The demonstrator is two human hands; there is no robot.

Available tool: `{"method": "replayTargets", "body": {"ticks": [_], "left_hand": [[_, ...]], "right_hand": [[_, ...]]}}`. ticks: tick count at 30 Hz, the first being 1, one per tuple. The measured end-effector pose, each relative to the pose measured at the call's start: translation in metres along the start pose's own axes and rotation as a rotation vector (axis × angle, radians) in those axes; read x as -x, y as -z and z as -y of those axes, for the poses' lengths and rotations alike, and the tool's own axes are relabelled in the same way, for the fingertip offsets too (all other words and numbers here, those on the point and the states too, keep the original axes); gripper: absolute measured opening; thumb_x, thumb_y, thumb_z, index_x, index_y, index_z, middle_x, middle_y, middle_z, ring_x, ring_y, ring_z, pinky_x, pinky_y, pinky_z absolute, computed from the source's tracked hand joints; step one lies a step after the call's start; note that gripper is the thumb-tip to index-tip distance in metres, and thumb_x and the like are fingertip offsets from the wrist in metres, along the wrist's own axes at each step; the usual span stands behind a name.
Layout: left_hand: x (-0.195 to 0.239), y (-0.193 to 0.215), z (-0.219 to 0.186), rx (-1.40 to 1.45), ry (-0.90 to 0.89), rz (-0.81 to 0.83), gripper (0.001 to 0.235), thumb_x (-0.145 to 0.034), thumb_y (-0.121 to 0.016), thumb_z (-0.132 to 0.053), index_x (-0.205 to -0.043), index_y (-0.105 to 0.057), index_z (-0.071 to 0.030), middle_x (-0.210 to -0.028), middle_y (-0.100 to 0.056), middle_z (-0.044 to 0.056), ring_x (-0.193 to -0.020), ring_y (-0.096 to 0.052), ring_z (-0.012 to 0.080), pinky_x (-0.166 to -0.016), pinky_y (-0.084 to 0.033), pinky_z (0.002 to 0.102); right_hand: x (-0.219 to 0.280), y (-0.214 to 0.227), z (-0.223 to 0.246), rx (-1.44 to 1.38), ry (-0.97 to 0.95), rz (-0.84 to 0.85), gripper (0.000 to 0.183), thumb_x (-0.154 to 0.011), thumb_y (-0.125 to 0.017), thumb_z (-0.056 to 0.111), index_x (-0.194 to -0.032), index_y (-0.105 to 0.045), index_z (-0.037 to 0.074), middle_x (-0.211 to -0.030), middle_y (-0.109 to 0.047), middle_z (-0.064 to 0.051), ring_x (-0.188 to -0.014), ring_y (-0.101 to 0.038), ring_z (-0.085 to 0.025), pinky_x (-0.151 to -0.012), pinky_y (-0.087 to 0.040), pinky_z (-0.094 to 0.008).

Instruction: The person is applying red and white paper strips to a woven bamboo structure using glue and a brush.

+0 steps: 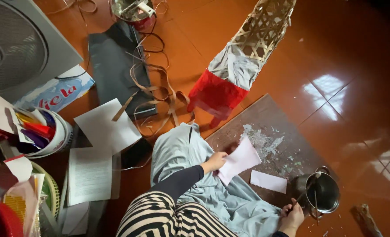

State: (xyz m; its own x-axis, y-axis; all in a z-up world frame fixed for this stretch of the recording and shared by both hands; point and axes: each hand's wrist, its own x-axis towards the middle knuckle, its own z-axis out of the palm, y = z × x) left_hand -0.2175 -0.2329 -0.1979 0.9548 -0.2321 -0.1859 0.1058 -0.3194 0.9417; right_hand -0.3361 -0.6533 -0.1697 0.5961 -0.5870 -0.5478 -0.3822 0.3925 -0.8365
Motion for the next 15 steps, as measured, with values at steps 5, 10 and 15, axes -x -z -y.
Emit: {"method": "replayTargets", "body": {"ticks": [5, 10, 15], "left_hand": [[-0.014, -0.003, 0.018, 0.240, 0.106, -0.154, 0.024, -0.092, -0.060, -0.015, -0.110, -0.070, -0.002, -0.102, -0.074, 0.019, -0.095, -0.071, 0.0318, -0.083, -0.054, 0.040], [-0.024, -0.012, 0.037, 0.551, 0.270, -0.068, 0.029, -0.091, -0.063, -0.011, -0.117, -0.065, 0.001, -0.106, -0.073, 0.014, -0.096, -0.068, 0.0245, -0.083, -0.055, 0.038], [-0.026, -0.036, 0.074, 0.550, 0.195, -0.036, 0.042, -0.080, -0.061, 0.002, -0.122, -0.062, 0.002, -0.108, -0.072, 0.015, -0.099, -0.068, 0.0247, -0.086, -0.057, 0.037]], "right_hand": [[0.061, -0.028, 0.039, 0.005, 0.116, 0.005, 0.023, -0.110, -0.052, 0.033, -0.124, -0.052, 0.015, -0.072, -0.052, 0.000, -0.054, -0.046, -0.013, -0.041, -0.031, -0.025], [0.109, -0.074, 0.065, 0.053, 0.243, 0.123, 0.033, -0.103, -0.060, 0.013, -0.135, -0.051, 0.014, -0.084, -0.058, -0.001, -0.060, -0.051, -0.011, -0.043, -0.034, -0.024], [0.105, -0.120, 0.013, 0.289, 0.057, 0.362, 0.028, -0.099, -0.063, 0.015, -0.125, -0.070, 0.009, -0.075, -0.064, 0.004, -0.057, -0.050, -0.003, -0.048, -0.036, -0.019]]}}
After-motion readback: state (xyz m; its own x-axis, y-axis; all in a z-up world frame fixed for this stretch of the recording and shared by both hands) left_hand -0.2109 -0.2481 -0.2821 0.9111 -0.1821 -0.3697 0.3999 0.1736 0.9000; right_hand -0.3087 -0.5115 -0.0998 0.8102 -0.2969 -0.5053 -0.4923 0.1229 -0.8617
